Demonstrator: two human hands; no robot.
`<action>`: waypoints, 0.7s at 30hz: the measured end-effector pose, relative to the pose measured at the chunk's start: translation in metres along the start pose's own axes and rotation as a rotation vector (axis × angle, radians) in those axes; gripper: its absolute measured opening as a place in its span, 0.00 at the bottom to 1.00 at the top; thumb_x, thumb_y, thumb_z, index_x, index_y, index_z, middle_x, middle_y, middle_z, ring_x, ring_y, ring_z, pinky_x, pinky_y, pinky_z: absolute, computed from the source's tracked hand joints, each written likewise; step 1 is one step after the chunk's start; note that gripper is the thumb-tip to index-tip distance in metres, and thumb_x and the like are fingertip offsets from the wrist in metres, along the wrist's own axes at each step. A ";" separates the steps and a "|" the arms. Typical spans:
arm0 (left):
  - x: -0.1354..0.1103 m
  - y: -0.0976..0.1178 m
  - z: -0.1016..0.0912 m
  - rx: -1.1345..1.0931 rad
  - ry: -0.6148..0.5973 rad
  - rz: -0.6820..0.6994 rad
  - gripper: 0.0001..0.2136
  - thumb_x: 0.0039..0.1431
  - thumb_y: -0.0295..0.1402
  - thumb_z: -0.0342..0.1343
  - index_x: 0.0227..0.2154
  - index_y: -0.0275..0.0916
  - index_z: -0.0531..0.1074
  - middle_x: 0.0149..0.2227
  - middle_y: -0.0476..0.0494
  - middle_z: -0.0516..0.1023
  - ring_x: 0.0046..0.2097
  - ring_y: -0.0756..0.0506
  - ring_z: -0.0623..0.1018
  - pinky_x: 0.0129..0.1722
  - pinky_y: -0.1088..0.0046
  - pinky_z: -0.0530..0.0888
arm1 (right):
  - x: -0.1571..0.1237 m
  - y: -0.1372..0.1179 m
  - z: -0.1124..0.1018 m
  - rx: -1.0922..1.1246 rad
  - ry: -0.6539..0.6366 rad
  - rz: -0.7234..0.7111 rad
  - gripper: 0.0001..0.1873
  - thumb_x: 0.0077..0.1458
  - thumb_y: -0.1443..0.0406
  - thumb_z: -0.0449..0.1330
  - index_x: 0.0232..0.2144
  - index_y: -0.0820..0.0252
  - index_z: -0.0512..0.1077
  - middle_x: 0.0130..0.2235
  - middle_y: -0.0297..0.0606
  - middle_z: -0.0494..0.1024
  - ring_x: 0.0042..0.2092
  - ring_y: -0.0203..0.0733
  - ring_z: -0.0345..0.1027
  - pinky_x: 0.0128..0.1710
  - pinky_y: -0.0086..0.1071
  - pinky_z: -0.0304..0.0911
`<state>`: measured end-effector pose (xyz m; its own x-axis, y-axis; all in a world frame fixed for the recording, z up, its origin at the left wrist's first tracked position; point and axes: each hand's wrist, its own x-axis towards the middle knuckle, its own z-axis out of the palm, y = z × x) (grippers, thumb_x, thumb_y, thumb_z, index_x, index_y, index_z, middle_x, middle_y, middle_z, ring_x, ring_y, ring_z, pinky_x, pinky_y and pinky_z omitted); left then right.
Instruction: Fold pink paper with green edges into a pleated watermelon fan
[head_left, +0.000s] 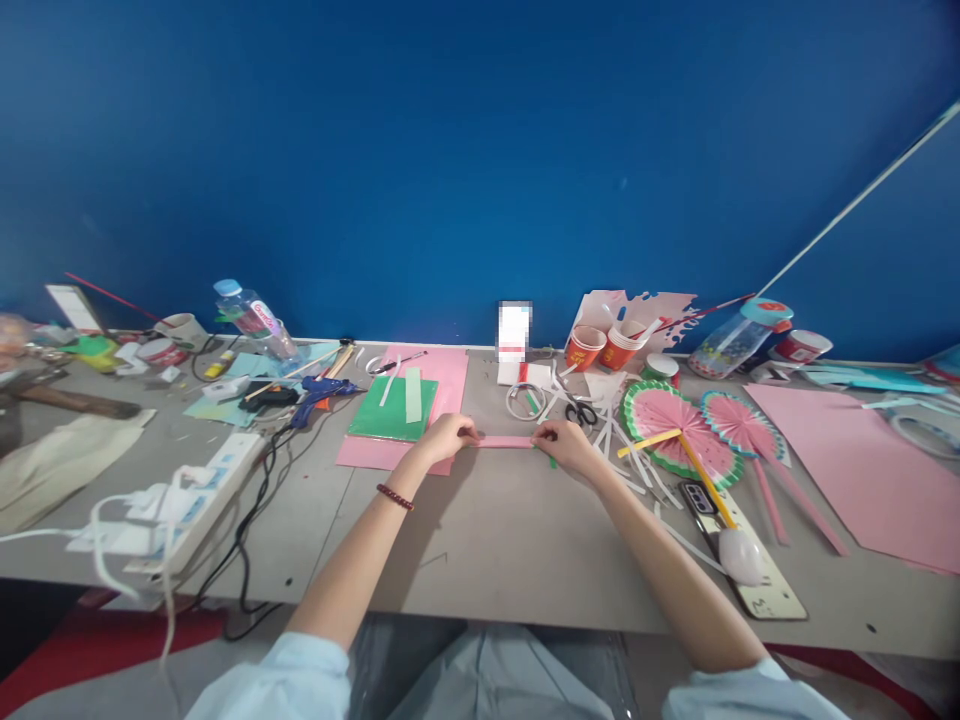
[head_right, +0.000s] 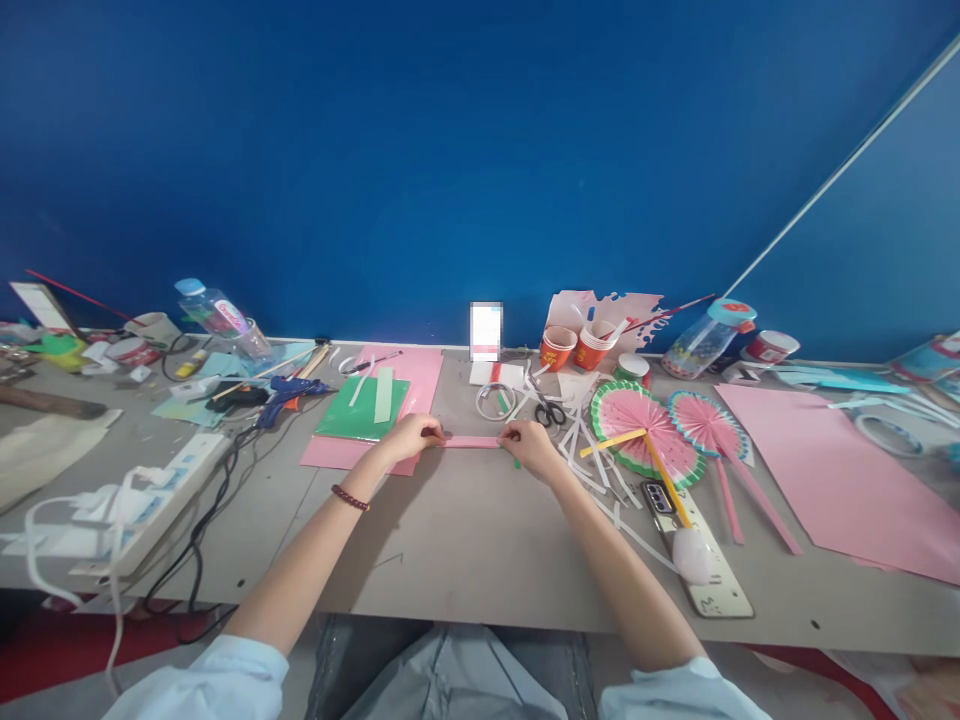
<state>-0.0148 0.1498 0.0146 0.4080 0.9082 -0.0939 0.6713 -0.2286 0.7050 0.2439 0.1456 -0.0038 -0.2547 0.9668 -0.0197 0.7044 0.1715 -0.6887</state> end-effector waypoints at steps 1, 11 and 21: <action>0.000 0.000 0.000 0.001 -0.001 0.003 0.05 0.51 0.32 0.56 0.26 0.37 0.75 0.32 0.44 0.79 0.36 0.45 0.77 0.37 0.73 0.70 | 0.000 0.000 0.000 0.001 0.000 0.004 0.08 0.46 0.65 0.57 0.25 0.62 0.76 0.24 0.35 0.75 0.27 0.35 0.65 0.28 0.26 0.55; -0.002 -0.003 0.006 0.125 0.069 0.061 0.03 0.54 0.28 0.54 0.31 0.38 0.72 0.38 0.44 0.70 0.38 0.46 0.72 0.38 0.70 0.69 | -0.002 -0.002 0.003 -0.012 -0.004 -0.010 0.07 0.47 0.67 0.56 0.26 0.62 0.74 0.24 0.34 0.73 0.27 0.35 0.64 0.28 0.26 0.56; -0.018 0.012 0.021 0.571 0.154 0.235 0.12 0.56 0.17 0.45 0.32 0.37 0.70 0.35 0.43 0.71 0.41 0.44 0.69 0.41 0.67 0.67 | -0.014 -0.016 0.010 -0.291 0.135 -0.156 0.08 0.54 0.72 0.53 0.31 0.61 0.73 0.35 0.39 0.71 0.39 0.39 0.63 0.41 0.29 0.57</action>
<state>-0.0011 0.1238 0.0105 0.5193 0.8415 0.1494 0.8163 -0.5401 0.2047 0.2294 0.1270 0.0000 -0.2979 0.9377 0.1786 0.8283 0.3469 -0.4399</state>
